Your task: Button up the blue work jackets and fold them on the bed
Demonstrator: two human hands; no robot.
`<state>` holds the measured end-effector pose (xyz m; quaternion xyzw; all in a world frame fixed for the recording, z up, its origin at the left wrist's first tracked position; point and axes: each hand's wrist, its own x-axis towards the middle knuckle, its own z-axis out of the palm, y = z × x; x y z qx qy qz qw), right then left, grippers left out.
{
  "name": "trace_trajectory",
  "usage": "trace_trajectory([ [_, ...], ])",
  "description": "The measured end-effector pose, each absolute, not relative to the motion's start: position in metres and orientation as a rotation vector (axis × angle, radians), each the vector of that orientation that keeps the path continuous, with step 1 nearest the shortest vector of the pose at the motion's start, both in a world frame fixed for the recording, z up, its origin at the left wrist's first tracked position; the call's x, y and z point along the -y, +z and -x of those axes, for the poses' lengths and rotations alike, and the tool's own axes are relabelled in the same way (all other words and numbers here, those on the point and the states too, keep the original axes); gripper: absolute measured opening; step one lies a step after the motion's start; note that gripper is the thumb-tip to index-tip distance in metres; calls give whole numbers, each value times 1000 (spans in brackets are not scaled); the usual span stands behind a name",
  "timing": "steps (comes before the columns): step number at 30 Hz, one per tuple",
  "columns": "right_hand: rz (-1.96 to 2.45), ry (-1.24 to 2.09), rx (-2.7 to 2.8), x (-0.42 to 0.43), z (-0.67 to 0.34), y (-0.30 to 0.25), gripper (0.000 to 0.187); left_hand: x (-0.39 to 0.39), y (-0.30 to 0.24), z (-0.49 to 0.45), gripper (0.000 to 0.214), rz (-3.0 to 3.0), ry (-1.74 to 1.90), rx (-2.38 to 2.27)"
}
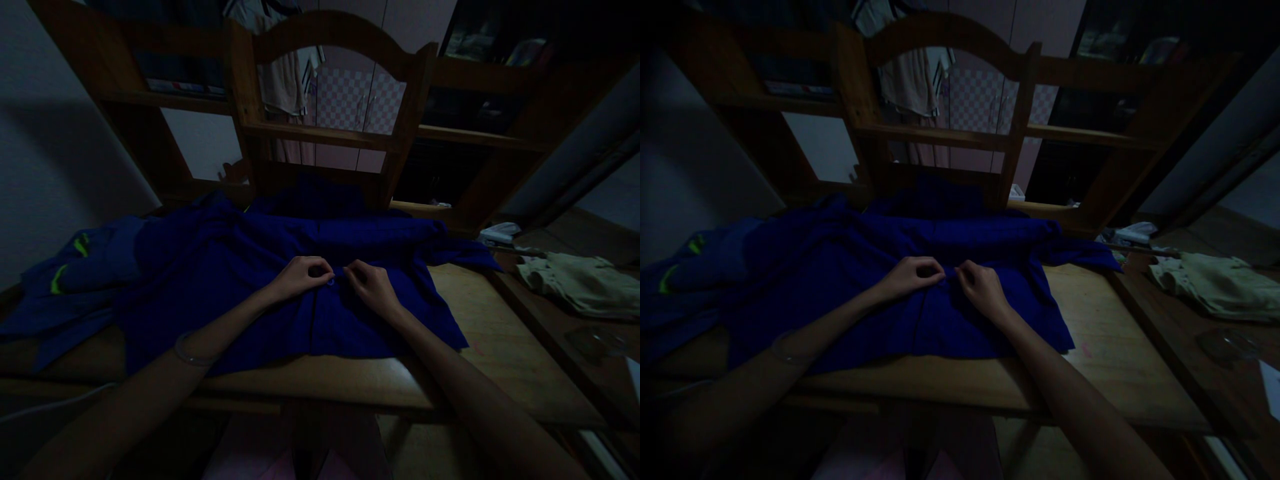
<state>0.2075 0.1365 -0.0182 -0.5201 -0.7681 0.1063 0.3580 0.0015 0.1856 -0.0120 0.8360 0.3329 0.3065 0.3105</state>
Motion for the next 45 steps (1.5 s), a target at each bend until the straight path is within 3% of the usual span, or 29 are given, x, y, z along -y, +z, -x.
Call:
trace_trajectory([
  [12,1342,286,1978,-137,-208,-19,24,-184,-8,-2,22,-2233,826,-859],
  [23,1356,582,1698,-155,-219,-40,36,-189,-15,-2,36,-2131,760,-941],
  [30,1356,623,1656,-136,-213,-28,24,-158,-15,4,30,-2214,871,-1029],
  [38,1164,356,1995,-13,-172,9,16,-36,-10,38,17,-2474,1014,-1128],
  [45,1326,149,2140,21,-138,-20,19,-29,-40,37,22,-2416,1037,-1296],
])
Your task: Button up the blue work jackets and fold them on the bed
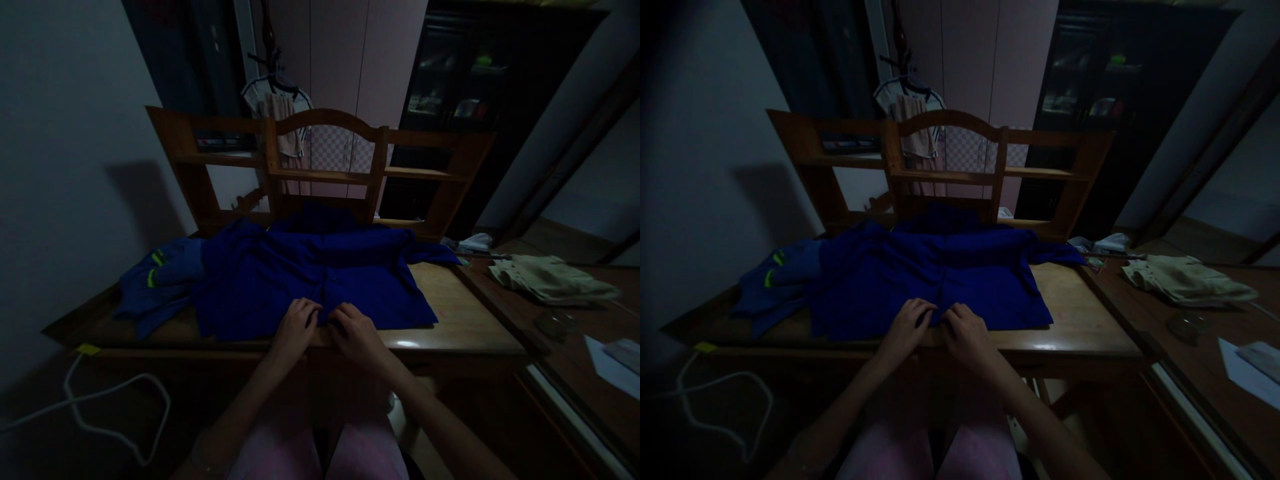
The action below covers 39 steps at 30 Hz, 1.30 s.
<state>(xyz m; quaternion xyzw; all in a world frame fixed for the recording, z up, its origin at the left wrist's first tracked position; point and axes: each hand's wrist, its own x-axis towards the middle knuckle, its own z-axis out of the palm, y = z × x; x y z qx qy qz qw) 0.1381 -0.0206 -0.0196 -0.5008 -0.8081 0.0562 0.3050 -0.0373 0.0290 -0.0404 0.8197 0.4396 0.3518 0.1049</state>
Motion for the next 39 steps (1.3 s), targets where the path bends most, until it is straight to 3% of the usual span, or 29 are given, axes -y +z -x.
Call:
trace_trajectory([
  [17,1338,109,2023,19,-135,-37,22,-46,-35,51,24,-2284,895,-1128],
  [26,1253,348,1921,21,-138,-24,21,-33,-34,29,14,-2249,1015,-1282],
  [31,1276,504,1750,9,-147,-32,18,-30,-24,20,24,-2114,1057,-1113],
  [34,1291,645,1563,2,-153,-37,23,-32,-18,22,32,-2069,1034,-1041],
  [39,1243,892,1156,-1,-161,-37,36,-38,-23,18,18,-2290,1006,-1291],
])
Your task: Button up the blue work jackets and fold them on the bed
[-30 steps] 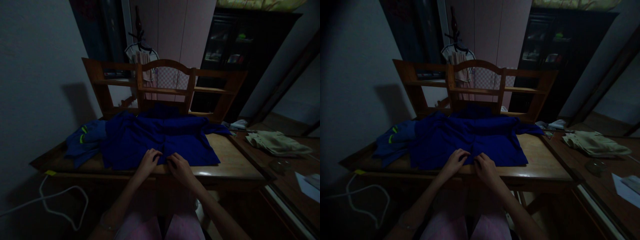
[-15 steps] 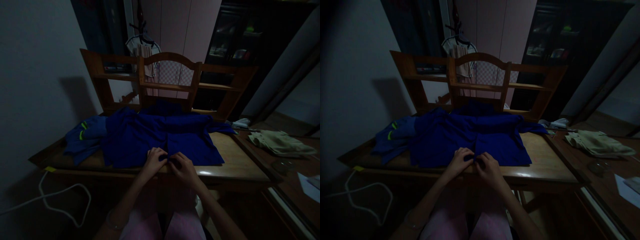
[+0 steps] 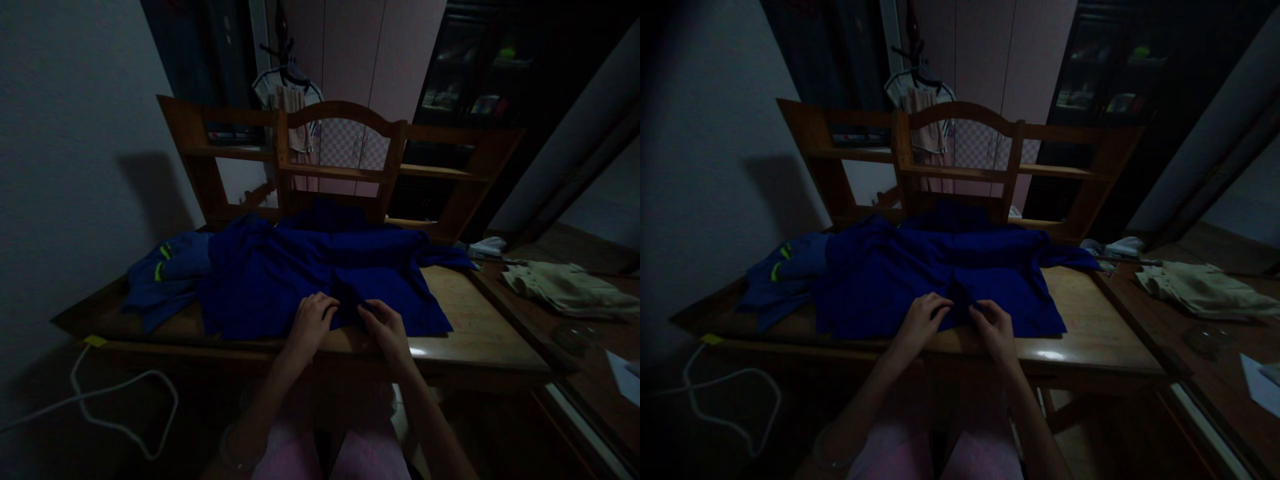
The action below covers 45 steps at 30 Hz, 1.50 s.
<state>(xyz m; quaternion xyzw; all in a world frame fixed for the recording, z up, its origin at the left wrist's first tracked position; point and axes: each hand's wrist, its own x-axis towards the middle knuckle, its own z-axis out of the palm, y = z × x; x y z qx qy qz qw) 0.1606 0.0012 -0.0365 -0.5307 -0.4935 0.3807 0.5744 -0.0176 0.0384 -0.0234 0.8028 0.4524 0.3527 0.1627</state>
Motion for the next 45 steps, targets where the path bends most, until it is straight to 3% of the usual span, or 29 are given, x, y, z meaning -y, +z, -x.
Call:
trace_trajectory([
  [15,1183,963,1034,2,-165,-31,37,-35,-43,-8,13,-2375,907,-1573],
  [33,1111,967,932,0,-166,-32,28,-13,-27,7,12,-2116,1024,-1436],
  [45,1183,906,1344,12,-160,-19,22,1,-19,9,12,-1967,1036,-1395],
])
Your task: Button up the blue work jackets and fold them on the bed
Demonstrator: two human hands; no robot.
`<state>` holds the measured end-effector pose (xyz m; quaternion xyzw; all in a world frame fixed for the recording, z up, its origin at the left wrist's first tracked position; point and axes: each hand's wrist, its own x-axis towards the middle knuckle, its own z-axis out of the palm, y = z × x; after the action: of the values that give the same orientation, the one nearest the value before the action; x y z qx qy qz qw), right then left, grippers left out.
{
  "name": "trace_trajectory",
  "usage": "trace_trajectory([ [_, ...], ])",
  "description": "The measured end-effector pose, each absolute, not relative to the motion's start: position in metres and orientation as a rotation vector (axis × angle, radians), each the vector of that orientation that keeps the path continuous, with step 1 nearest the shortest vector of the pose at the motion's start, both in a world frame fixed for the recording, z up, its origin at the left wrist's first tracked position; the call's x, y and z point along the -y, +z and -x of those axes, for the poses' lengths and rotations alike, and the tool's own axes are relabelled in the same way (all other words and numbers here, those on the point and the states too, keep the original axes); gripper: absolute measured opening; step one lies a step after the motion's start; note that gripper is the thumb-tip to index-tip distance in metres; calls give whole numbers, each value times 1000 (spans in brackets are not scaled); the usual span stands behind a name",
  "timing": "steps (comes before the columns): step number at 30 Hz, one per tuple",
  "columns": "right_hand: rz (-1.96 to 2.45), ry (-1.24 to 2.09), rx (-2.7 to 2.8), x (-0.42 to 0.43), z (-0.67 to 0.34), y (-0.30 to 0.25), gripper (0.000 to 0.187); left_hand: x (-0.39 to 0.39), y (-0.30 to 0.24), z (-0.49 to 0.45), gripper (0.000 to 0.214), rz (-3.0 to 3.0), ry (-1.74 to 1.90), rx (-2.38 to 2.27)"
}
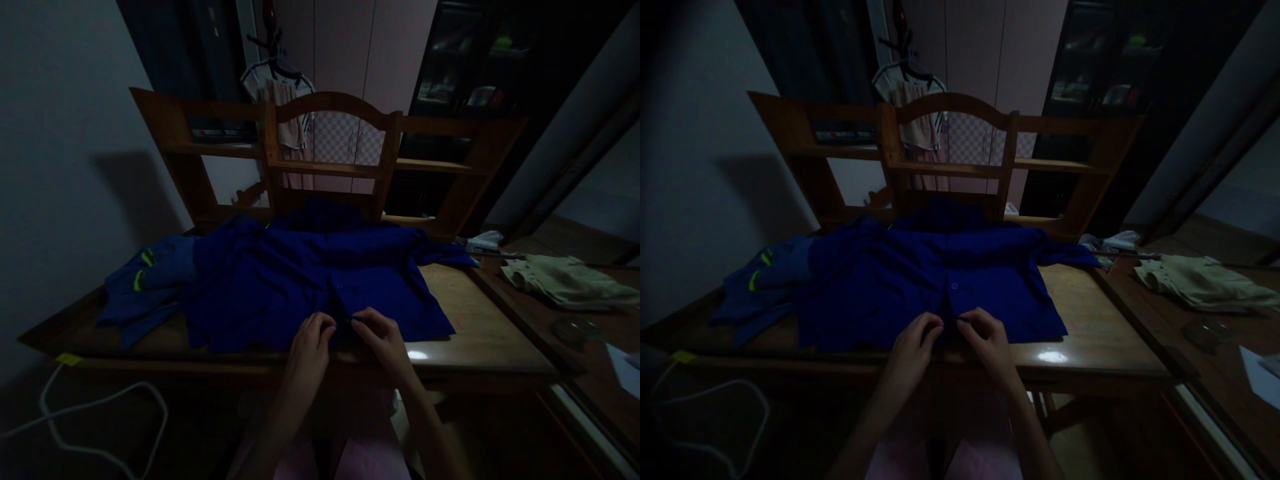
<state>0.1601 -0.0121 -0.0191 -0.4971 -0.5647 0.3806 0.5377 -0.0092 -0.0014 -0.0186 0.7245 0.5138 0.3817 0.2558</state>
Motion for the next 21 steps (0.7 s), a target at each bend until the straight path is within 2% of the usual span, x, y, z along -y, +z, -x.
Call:
trace_trajectory([
  [5,1118,935,1373,13,-164,-20,25,3,-16,4,12,-1833,1117,-1456],
  [12,941,1125,1075,6,-172,-30,24,-21,6,41,20,-1443,1465,-1394],
  [17,835,1215,911,6,-175,-32,15,-20,11,30,19,-1453,1294,-1123],
  [21,914,1155,982,8,-174,-30,13,-3,-2,3,16,-1593,1191,-1123],
])
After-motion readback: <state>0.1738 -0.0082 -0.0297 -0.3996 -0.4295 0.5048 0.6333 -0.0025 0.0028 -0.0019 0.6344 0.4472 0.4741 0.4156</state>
